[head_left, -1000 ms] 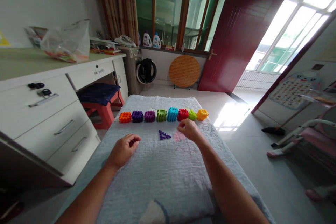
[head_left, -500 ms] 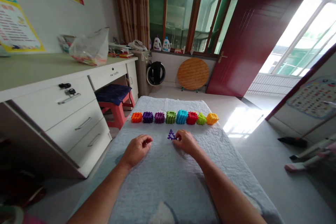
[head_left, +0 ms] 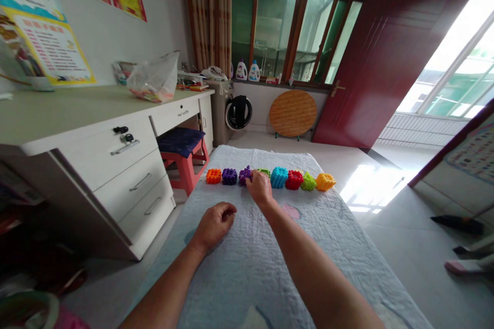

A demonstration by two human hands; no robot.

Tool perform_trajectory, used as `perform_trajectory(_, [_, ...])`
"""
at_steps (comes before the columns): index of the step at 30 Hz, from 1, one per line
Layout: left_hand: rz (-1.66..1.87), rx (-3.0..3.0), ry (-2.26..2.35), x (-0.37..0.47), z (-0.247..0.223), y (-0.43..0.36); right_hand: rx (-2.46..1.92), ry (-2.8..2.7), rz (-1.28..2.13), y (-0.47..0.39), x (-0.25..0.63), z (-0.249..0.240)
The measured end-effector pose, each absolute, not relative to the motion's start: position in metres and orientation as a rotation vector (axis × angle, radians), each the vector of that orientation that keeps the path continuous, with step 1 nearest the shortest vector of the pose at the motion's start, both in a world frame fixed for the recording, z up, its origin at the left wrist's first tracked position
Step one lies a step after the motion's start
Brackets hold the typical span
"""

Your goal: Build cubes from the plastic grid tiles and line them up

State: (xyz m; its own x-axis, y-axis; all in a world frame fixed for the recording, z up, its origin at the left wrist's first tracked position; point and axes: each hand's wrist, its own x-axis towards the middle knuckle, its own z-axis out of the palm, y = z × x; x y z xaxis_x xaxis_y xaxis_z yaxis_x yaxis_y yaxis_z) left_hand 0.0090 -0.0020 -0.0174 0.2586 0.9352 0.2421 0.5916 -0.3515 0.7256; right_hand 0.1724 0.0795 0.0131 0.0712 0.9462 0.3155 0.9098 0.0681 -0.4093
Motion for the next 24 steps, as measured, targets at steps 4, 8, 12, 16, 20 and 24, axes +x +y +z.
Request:
perform_trajectory(4, [0.910, 2.028, 1.376, 0.010, -0.017, -0.003, -1.857, -1.843, 0.090, 0.083, 0.168, 0.013])
perform_trajectory(8, [0.908, 2.022, 1.362, 0.009, -0.018, -0.003, -1.823, -1.872, 0.112, 0.088, 0.153, 0.015])
perform_trajectory(12, [0.915, 2.016, 1.357, 0.007, -0.021, -0.001, -1.811, -1.887, 0.154, 0.095, 0.129, 0.018])
perform_trajectory(16, [0.917, 2.018, 1.362, 0.006, -0.023, 0.001, -1.841, -1.871, 0.196, 0.101, 0.110, 0.019])
perform_trajectory(20, [0.917, 2.001, 1.374, 0.006, -0.021, 0.000, -1.841, -1.862, 0.221, 0.100, 0.106, 0.017])
perform_trajectory(24, [0.904, 1.995, 1.375, 0.004, -0.019, 0.000, -1.732, -1.867, 0.209, 0.086, 0.123, 0.018])
